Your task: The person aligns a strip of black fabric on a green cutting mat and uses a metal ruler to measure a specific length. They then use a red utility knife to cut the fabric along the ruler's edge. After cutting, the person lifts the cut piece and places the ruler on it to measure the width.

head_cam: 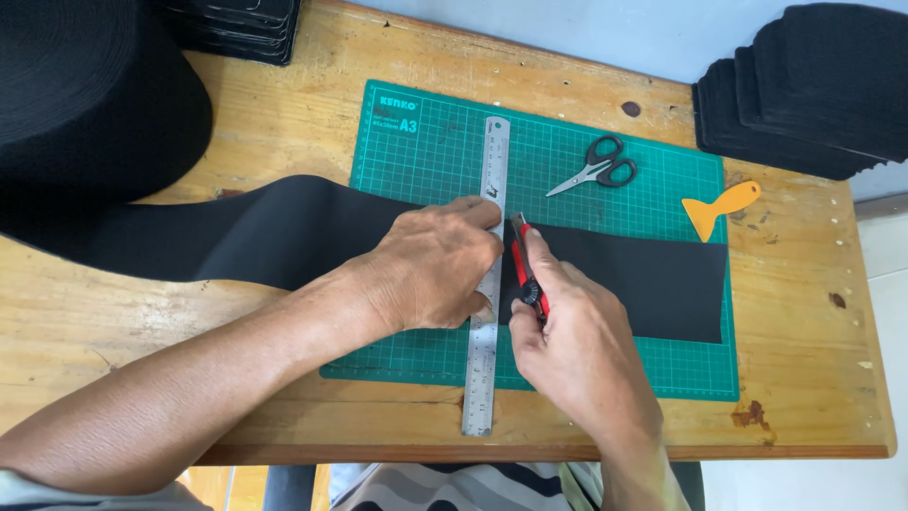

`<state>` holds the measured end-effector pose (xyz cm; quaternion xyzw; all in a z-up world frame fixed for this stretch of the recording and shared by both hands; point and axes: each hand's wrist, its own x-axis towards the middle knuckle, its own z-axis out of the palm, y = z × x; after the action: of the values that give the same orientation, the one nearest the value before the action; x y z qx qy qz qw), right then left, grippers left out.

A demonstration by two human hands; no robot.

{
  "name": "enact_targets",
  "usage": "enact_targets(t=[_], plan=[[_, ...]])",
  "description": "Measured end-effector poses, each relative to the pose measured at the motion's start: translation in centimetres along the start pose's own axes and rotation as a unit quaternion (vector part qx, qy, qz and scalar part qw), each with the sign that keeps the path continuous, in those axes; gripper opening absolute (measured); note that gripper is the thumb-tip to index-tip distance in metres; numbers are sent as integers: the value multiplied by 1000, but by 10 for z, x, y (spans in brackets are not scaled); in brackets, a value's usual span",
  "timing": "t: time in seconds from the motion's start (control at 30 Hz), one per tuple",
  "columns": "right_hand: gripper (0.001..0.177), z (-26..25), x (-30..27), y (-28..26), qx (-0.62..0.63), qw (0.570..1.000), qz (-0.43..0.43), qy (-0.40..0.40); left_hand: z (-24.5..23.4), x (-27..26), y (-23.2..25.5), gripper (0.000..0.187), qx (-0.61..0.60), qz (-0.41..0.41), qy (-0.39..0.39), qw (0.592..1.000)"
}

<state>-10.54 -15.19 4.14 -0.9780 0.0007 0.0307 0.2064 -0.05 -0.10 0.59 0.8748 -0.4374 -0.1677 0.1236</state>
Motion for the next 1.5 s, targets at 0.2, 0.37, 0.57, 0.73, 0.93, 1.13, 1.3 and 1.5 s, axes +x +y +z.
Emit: enact_targets(t=[0.2,0.37,0.57,0.73,0.93,1.13,1.3,1.5], plan=[[73,0,2,-4,-2,999,25,-27,0,1,1,43,-1,-3,3,1000],[70,6,0,-7,-16,1000,8,-14,0,1,1,45,-8,-4,0,1000],[71,11,-1,-8,-35,999,-7,-7,2,1,0,45,-5,3,10,1000],[71,3,0,-10,-77,996,-37,-20,3,2,0,42,-7,2,16,1000],[76,0,-17,-14,-134,987,-34,-81,2,1,0,40,6,2,-2,1000],[79,0,-41,-18,-117,984,4,-130,-1,0,0,45,7,-7,-10,1000],[88,8,-64,-9,-171,968,-4,-183,3,2,-2,49,7,3,1,1000],[96,24,-103,19,-201,947,27,-249,3,1,-2,47,-7,7,5,1000]])
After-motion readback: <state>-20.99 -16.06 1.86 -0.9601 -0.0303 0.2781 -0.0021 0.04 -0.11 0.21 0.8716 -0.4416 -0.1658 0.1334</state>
